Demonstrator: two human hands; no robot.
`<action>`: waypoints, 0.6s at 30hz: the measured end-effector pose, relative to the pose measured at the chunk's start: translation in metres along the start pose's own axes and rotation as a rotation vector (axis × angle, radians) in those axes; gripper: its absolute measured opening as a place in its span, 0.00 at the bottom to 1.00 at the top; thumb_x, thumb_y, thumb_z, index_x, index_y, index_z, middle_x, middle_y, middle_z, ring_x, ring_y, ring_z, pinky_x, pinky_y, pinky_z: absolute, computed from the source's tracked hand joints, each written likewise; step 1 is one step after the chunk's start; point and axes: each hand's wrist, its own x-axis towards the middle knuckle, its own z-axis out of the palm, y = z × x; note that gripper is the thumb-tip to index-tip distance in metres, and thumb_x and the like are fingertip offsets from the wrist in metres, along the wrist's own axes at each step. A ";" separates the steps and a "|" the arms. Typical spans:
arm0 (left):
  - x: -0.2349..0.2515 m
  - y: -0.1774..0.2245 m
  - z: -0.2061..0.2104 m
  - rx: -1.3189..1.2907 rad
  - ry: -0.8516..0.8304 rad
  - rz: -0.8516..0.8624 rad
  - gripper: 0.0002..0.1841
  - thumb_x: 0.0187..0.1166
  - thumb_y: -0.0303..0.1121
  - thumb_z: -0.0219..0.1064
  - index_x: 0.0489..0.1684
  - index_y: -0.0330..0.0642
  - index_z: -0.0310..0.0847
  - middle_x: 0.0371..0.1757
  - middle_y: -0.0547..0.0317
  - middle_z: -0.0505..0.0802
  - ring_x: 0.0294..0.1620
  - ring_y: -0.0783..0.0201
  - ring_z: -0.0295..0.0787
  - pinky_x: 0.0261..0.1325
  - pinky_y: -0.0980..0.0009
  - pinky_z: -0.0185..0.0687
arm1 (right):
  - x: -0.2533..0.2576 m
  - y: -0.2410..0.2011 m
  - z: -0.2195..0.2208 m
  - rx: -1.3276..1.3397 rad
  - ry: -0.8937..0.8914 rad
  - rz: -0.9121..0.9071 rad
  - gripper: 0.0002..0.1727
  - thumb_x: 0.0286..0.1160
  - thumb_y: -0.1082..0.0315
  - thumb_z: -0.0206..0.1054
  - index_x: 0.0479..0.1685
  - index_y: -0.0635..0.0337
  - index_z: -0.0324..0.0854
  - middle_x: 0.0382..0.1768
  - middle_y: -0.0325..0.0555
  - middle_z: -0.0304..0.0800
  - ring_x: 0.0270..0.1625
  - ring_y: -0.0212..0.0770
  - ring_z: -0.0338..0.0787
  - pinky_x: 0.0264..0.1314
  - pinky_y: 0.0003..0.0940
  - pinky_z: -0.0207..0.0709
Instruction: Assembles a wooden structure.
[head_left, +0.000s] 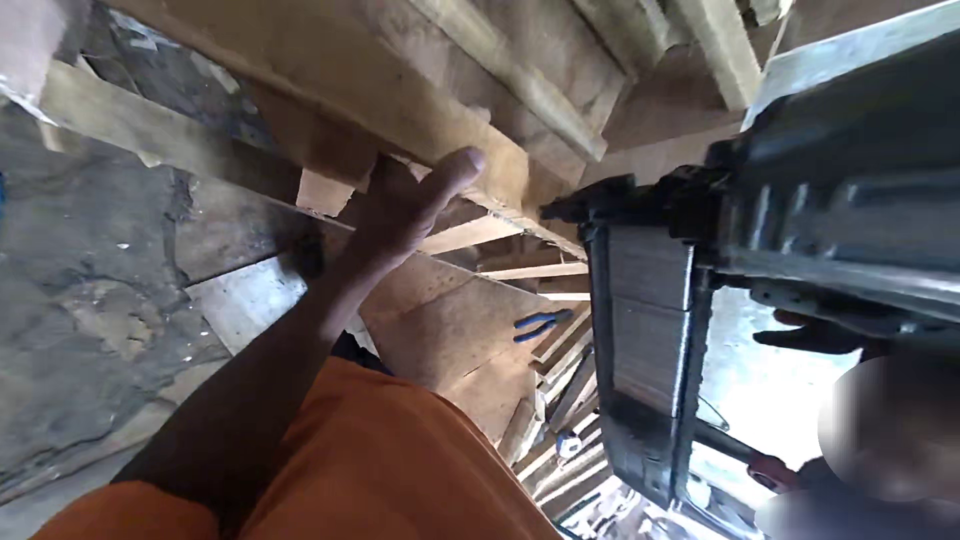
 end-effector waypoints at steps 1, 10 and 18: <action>0.000 -0.001 0.000 0.003 0.006 0.002 0.27 0.75 0.34 0.75 0.69 0.30 0.73 0.60 0.52 0.91 0.66 0.62 0.88 0.74 0.60 0.84 | 0.002 -0.010 0.021 -0.010 0.187 0.079 0.16 0.80 0.76 0.54 0.23 0.56 0.78 0.25 0.39 0.86 0.33 0.35 0.90 0.48 0.28 0.86; -0.003 0.005 0.003 0.082 0.069 -0.028 0.24 0.73 0.33 0.75 0.64 0.32 0.76 0.55 0.57 0.93 0.62 0.68 0.90 0.70 0.66 0.87 | 0.007 0.015 0.004 0.045 -0.021 -0.016 0.11 0.84 0.55 0.64 0.35 0.47 0.86 0.35 0.35 0.90 0.41 0.35 0.93 0.55 0.32 0.88; -0.001 -0.005 0.000 -0.030 -0.034 0.084 0.21 0.77 0.28 0.70 0.64 0.25 0.76 0.59 0.45 0.92 0.62 0.59 0.91 0.69 0.59 0.89 | 0.021 -0.017 0.053 0.173 0.085 0.143 0.12 0.87 0.69 0.55 0.35 0.53 0.81 0.25 0.37 0.86 0.30 0.33 0.90 0.41 0.24 0.87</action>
